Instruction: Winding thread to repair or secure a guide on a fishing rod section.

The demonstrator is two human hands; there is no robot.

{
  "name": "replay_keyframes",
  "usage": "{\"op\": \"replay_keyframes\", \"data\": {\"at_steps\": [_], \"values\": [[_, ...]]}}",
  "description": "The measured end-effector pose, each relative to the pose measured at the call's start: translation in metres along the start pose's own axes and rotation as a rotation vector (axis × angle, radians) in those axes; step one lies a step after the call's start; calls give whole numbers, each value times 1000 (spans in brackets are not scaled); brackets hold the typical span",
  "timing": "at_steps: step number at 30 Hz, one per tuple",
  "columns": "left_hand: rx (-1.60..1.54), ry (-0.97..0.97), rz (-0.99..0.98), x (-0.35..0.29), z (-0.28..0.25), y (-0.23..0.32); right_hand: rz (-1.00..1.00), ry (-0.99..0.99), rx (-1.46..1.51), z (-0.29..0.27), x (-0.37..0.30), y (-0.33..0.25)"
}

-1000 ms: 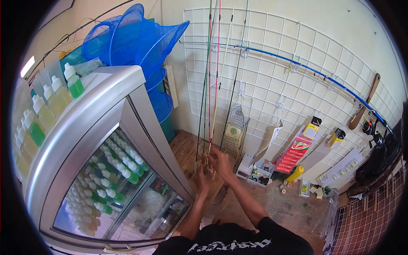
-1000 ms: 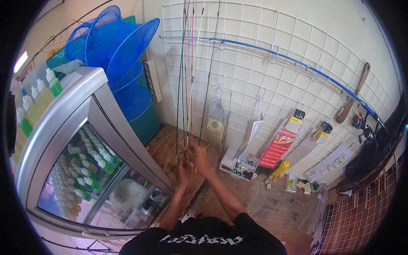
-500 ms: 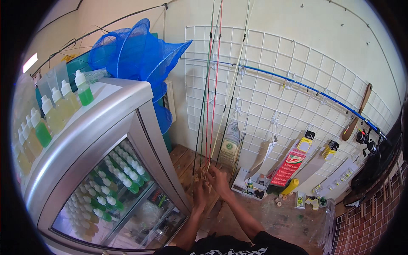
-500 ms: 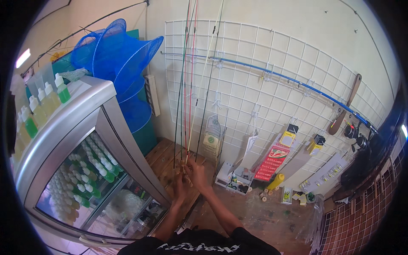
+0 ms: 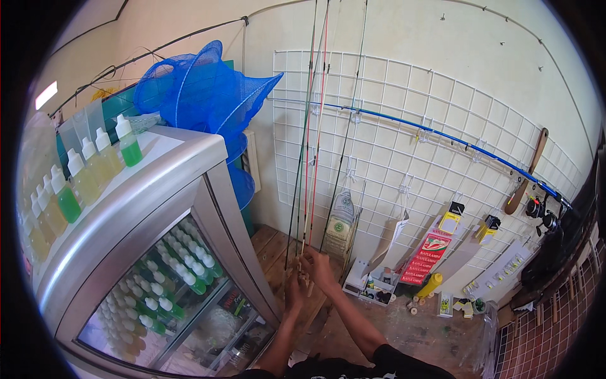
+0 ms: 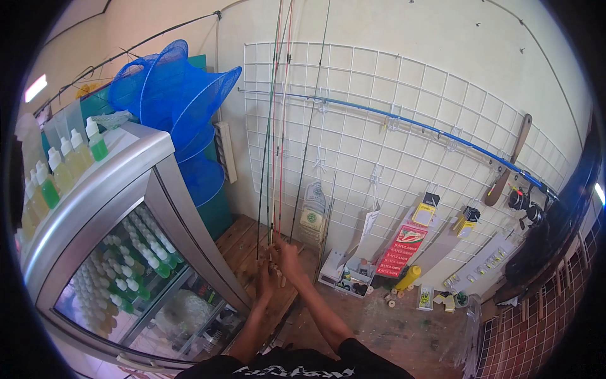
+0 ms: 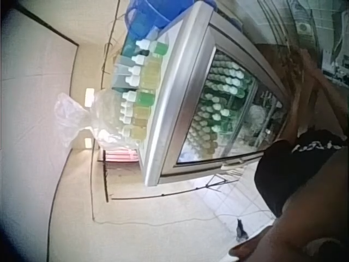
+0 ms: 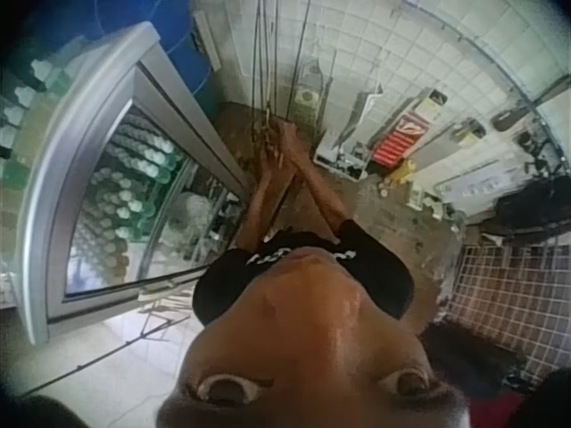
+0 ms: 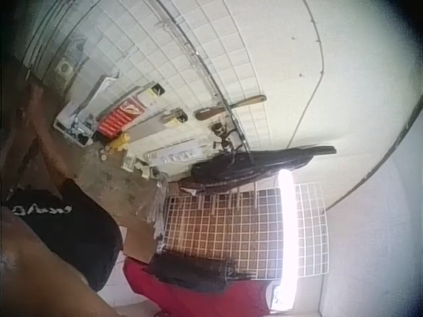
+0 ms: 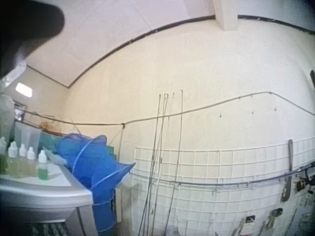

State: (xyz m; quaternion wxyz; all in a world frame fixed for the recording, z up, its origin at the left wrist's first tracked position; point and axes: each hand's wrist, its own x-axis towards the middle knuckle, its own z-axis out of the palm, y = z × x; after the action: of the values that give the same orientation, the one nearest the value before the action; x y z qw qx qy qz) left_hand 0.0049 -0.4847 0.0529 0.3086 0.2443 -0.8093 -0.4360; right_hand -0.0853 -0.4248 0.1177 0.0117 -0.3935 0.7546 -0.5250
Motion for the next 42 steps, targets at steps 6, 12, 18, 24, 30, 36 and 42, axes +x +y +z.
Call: {"op": "replay_keyframes", "data": {"at_steps": [6, 12, 18, 24, 30, 36, 42], "values": [[-67, -16, -46, 6, 6, -17, -22, 14, -1, 7, -2, 11], [142, 4, -6, 11, -7, -9, 26, 28, 29, -12, -37, 10], [341, -71, -27, 13, -3, -9, 132, 51, 1, -18, -98, 64], [429, 5, -19, 11, -3, -4, 300, 113, 161, -23, -180, 121], [362, 3, -89, 0, -11, 28, 623, 36, 119, -44, -265, 176], [322, 289, 73, -29, 6, 31, 820, 186, 196, -56, -302, 181], [179, 62, 196, -46, 39, 28, 774, 197, -178, -64, -329, 197]]}}
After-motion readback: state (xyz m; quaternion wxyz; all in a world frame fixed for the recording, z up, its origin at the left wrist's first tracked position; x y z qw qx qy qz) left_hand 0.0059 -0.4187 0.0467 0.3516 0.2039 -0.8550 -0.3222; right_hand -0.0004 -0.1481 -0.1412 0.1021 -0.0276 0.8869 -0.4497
